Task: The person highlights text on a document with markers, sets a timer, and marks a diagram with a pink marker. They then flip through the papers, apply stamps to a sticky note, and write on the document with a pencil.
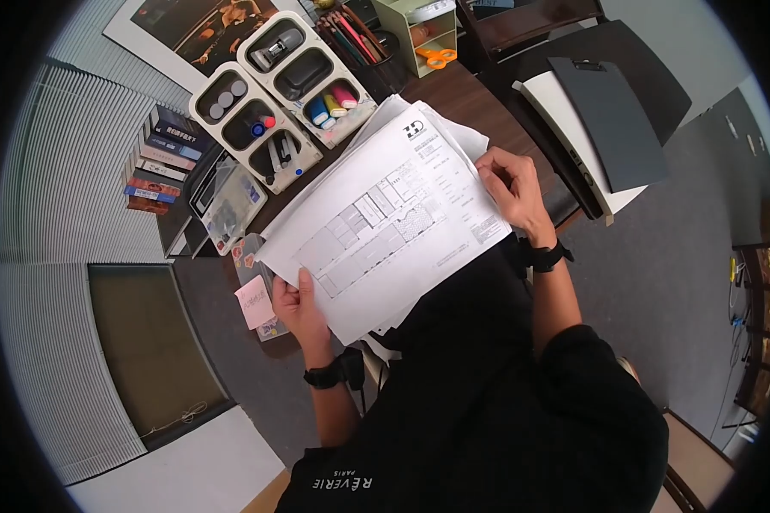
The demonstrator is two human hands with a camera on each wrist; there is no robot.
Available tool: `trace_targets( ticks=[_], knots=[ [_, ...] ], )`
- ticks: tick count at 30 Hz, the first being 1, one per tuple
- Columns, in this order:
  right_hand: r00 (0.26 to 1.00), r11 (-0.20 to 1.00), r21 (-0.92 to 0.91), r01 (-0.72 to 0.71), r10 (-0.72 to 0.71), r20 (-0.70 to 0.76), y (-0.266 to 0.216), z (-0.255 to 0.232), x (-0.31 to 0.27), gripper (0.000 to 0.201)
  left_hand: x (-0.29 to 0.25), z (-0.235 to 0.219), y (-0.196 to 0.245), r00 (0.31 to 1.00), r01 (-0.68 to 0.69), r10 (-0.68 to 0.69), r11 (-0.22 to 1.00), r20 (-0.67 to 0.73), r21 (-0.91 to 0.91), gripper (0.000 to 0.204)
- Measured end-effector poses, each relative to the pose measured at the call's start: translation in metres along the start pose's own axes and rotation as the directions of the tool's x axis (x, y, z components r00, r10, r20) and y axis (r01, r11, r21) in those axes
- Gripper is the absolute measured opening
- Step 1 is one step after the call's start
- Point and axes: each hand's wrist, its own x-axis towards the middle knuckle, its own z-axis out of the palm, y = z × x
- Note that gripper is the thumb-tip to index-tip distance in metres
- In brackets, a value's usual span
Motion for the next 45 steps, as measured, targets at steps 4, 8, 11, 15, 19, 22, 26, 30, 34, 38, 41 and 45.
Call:
trace_targets(
  ticks=[4, 8, 11, 15, 19, 22, 26, 30, 34, 38, 41, 45],
  knots=[
    [0.999, 1.0, -0.019, -0.014, 0.014, -0.032, -0.002, 0.004, 0.0, 0.017, 0.002, 0.004, 0.002, 0.999, -0.005, 0.004, 1.0, -0.038, -0.02, 0.028],
    [0.999, 1.0, -0.018, -0.01, 0.009, -0.046, -0.001, 0.007, 0.0, 0.019, 0.0, 0.002, 0.001, 1.0, -0.013, 0.013, 1.0, -0.024, -0.028, 0.027],
    [0.998, 0.999, -0.035, -0.011, 0.009, -0.06, -0.001, 0.008, 0.0, 0.02, 0.002, -0.001, -0.002, 0.999, -0.022, 0.022, 1.0, -0.024, -0.02, 0.026],
    [0.998, 0.999, -0.033, -0.027, 0.025, -0.06, -0.003, 0.009, 0.001, 0.022, 0.001, 0.0, 0.0, 1.0, -0.011, 0.01, 1.0, -0.021, -0.029, 0.025],
    [0.998, 0.998, -0.019, -0.063, 0.063, -0.019, -0.007, 0.008, 0.002, 0.024, 0.001, -0.003, -0.004, 1.0, 0.0, -0.001, 1.0, -0.026, -0.021, 0.025],
    [0.998, 0.998, -0.005, -0.06, 0.06, -0.019, -0.003, 0.009, 0.003, 0.024, 0.0, 0.0, -0.001, 0.999, -0.016, 0.015, 0.999, -0.032, -0.031, 0.024],
    [0.996, 0.997, -0.003, -0.082, 0.082, -0.021, -0.003, 0.009, 0.003, 0.025, 0.001, -0.001, -0.002, 0.999, -0.022, 0.021, 0.999, -0.04, -0.026, 0.024],
    [0.996, 0.996, -0.011, -0.085, 0.084, -0.017, -0.003, 0.009, 0.003, 0.024, 0.001, 0.001, -0.001, 0.999, -0.005, 0.004, 1.0, -0.037, -0.028, 0.025],
    [0.997, 0.998, -0.008, -0.064, 0.064, -0.047, -0.002, 0.011, 0.002, 0.022, 0.001, -0.002, -0.005, 0.999, -0.032, 0.031, 0.999, -0.031, -0.026, 0.032],
    [0.996, 0.997, -0.007, -0.073, 0.073, -0.049, -0.003, 0.011, 0.001, 0.02, 0.001, -0.004, -0.007, 0.999, -0.028, 0.027, 0.999, -0.021, -0.018, 0.032],
    [0.996, 0.997, -0.003, -0.083, 0.083, -0.045, -0.002, 0.01, 0.001, 0.019, 0.001, -0.005, -0.006, 0.999, -0.033, 0.033, 0.999, -0.011, -0.011, 0.031],
    [0.995, 0.996, -0.017, -0.085, 0.084, -0.043, -0.004, 0.011, 0.002, 0.018, 0.0, -0.003, -0.005, 0.999, -0.026, 0.026, 0.999, -0.021, -0.021, 0.03]
  ],
)
